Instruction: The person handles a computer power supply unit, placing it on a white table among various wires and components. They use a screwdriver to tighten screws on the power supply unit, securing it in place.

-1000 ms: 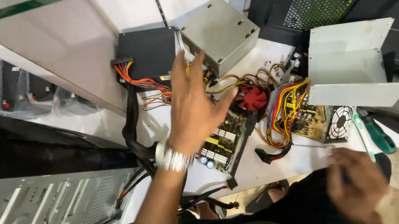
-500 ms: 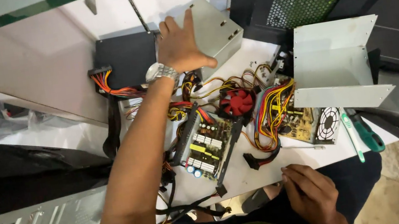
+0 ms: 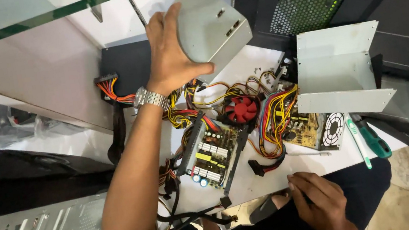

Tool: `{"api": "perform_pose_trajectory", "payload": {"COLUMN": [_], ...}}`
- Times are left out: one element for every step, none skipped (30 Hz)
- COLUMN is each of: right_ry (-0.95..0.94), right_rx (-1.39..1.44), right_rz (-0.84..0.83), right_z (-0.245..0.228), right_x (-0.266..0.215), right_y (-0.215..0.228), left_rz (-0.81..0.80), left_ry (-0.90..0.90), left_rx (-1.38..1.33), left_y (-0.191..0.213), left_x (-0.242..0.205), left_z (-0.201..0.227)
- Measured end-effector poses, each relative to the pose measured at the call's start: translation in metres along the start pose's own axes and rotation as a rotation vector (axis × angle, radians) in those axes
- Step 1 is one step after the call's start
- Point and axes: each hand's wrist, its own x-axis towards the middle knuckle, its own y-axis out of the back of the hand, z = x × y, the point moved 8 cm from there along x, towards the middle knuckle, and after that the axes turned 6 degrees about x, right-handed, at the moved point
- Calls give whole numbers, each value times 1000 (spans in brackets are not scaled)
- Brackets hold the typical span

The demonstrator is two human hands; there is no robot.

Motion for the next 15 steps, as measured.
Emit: {"api": "perform_pose_trajectory", "payload": {"right_ry": [3,22,41,43,8,-27,-22,-40,-56,-48,-125,-203,-196,-213,-230], "right_rx": [1,14,27,28,59,90,91,105,118,119,133,146,144,143,145], "right_rz": [2,13,25,26,15,3,1,-136,-270,-268,-375,-482,-479,-522,-569], "right_z": [-2,-6,-10,-11,-11,-10,-7,-3,1,-5,-7,-9,-16,-21,-28], "right_x": [1,3,4,3,1,-1,-7,-15,-23,-18,-17,-18,-10,-4,2], "right_y": [-1,-1,-1,-3,-6,-9,-14,-29,-45,-50,-62,-75,-78,-84,-91], "left_rz": [3,49,95,98,178,256,261,288,317,323,354,385,391,434,475], "left_ry": [-2,-38,-75,-76,-171,-267,-266,-304,-346,-348,-380,-411,-414,-437,-456], "left_rx": [1,-6,-13,-11,55,122,125,148,174,179,193,207,208,211,216], "left_y": [8,19,31,38,50,62,63,65,68,73,79,84,86,91,96], "left_x": [-5,-11,-17,-21,-28,-37,-41,-46,-51,-54,-59,-64,-65,-67,-70], "left_z": [6,15,24,33,49,66,67,72,78,84,92,101,103,107,110]}}
